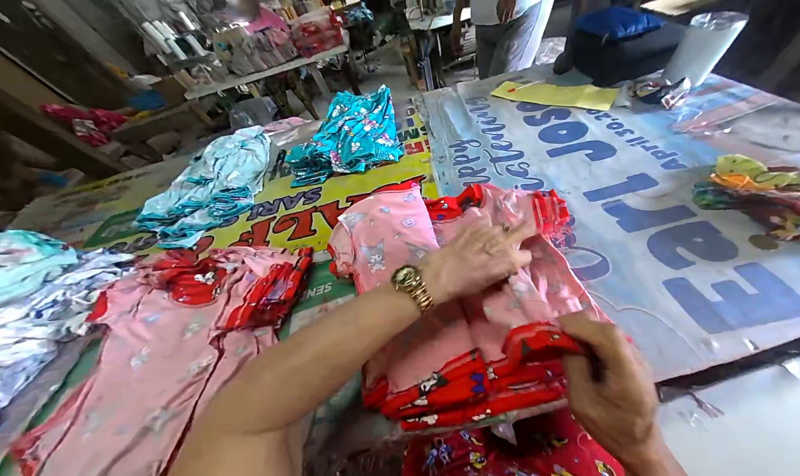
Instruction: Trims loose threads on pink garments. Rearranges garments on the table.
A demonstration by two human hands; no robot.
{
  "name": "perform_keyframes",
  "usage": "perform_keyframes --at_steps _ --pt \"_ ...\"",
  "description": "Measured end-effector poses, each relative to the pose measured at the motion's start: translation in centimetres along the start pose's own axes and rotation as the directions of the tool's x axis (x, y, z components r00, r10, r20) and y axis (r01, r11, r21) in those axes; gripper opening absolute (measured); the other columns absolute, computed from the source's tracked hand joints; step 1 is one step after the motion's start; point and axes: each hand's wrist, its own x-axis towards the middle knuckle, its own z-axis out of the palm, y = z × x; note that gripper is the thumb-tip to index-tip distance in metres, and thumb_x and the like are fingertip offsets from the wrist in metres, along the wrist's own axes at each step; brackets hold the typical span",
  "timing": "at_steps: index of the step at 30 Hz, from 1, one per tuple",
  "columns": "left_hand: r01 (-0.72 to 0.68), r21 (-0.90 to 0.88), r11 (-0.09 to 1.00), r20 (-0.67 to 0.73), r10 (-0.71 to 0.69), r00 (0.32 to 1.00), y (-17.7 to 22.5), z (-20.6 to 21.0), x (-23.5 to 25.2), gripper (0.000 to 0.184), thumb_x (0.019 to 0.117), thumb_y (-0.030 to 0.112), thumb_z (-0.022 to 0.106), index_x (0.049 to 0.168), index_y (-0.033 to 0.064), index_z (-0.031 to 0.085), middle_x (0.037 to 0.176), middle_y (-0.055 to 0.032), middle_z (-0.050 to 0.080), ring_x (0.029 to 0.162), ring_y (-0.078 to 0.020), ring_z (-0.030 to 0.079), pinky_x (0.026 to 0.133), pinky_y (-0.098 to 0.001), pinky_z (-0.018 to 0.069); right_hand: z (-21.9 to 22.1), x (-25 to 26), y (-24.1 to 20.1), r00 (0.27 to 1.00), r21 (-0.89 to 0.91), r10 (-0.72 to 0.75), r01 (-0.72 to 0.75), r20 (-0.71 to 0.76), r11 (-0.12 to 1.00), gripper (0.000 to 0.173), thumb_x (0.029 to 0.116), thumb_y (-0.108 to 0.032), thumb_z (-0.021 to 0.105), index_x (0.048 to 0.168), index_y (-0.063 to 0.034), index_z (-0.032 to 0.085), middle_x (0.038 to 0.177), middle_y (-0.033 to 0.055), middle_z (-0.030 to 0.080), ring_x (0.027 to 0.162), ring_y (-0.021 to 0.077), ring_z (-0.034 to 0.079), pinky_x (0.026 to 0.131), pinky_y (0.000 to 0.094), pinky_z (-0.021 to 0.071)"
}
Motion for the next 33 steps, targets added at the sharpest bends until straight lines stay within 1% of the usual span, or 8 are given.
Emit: perform_keyframes --at_steps 6,12,15,17,19,23,26,33 --pt "0.245 0.213 0.946 -0.133 -0.22 0.966 -5.1 -4.3 -1.9 0.016 0.094 0.003 0.062 0.106 0.006 0.072 0.108 -0.0163 0.069 0.089 -0.0379 0.069 0.075 -0.0569 0.0516 1.0 1.2 -1.4 0.985 0.181 -0.154 0.165 -0.075 0.969 0.013 0.1065 -0.024 0.051 0.116 -0.0173 0.056 0.104 -0.0052 0.064 0.099 -0.0012 0.063 0.087 0.0145 0.0516" --pt "0.576 0.255 0.776 -0.374 -0.47 0.799 -7.4 -10.1 -11.0 0.017 0.0994 0.007 0.054 0.106 0.0042 0.069 0.109 -0.0191 0.07 0.098 -0.0397 0.069 0.079 -0.0576 0.0508 7.2 2.5 -5.1 0.919 0.249 -0.351 0.303 0.181 0.92 0.006 0.1 -0.015 0.055 0.1 -0.0107 0.06 0.078 0.0048 0.062 0.065 0.0171 0.061 0.056 0.0287 0.05" --pt "0.73 0.104 0.676 -0.141 -0.716 0.684 -8.0 -6.2 -17.0 0.022 0.0964 0.003 0.057 0.112 0.0064 0.072 0.114 -0.0206 0.069 0.099 -0.0429 0.069 0.079 -0.0645 0.0534 10.1 1.6 -6.0 0.824 -0.053 -0.244 0.314 0.512 0.948 0.007 0.0905 -0.009 0.062 0.095 -0.0081 0.067 0.075 0.0065 0.063 0.056 0.0223 0.063 0.043 0.0342 0.0488" --pt "0.807 0.014 0.59 0.016 -0.808 0.59 -5.7 -3.8 -19.9 0.036 0.0986 0.004 0.058 0.132 0.0136 0.066 0.129 -0.0182 0.065 0.104 -0.0417 0.069 0.081 -0.0645 0.0552 10.2 1.5 -5.8 0.814 -0.107 -0.181 0.284 0.551 0.953 0.013 0.0834 -0.007 0.068 0.096 -0.0084 0.069 0.079 0.0076 0.065 0.058 0.0242 0.065 0.044 0.0363 0.0504" --pt "0.842 -0.117 0.526 -0.056 -0.85 0.523 -0.8 -3.3 -21.0 0.042 0.1003 0.009 0.061 0.141 0.0155 0.059 0.144 -0.0151 0.057 0.114 -0.0365 0.066 0.087 -0.0584 0.0557 9.5 1.8 -5.2 0.828 -0.037 -0.147 0.198 0.541 0.979 0.018 0.0804 -0.008 0.069 0.098 -0.0092 0.071 0.084 0.0067 0.067 0.062 0.0228 0.067 0.045 0.0367 0.052" --pt "0.7 -0.486 0.524 -0.253 -0.851 0.461 8.6 -1.9 -20.4 0.029 0.1041 0.028 0.055 0.112 0.0048 0.07 0.108 -0.0057 0.07 0.101 -0.0147 0.068 0.089 -0.0367 0.0575 8.2 2.4 -3.9 0.856 0.154 -0.101 0.025 0.507 0.988 0.015 0.0907 -0.015 0.063 0.104 -0.0109 0.07 0.092 0.003 0.069 0.07 0.0109 0.066 0.054 0.0279 0.0532" --pt "0.667 -0.555 0.497 -0.255 -0.865 0.432 12.9 -1.4 -18.2 0.05 0.098 0.047 0.062 0.123 0.0039 0.066 0.113 -0.007 0.072 0.107 -0.0164 0.066 0.093 -0.0419 0.0522 8.0 3.2 -4.0 0.864 0.27 -0.11 -0.03 0.491 0.963 0.012 0.0974 -0.019 0.061 0.104 -0.011 0.068 0.092 0.0009 0.069 0.076 0.0011 0.063 0.063 0.0153 0.0507" --pt "0.784 -0.31 0.537 -0.488 -0.798 0.353 12.9 0.3 -15.0 0.027 0.0862 0.012 0.069 0.112 0.0036 0.067 0.099 -0.0074 0.073 0.092 -0.0197 0.069 0.083 -0.0389 0.0523 6.7 4.1 -4.6 0.926 0.261 -0.154 0.064 0.345 0.963 0.014 0.1014 -0.018 0.058 0.109 -0.0081 0.063 0.093 0.0053 0.066 0.082 0.0018 0.062 0.07 0.0111 0.0489"
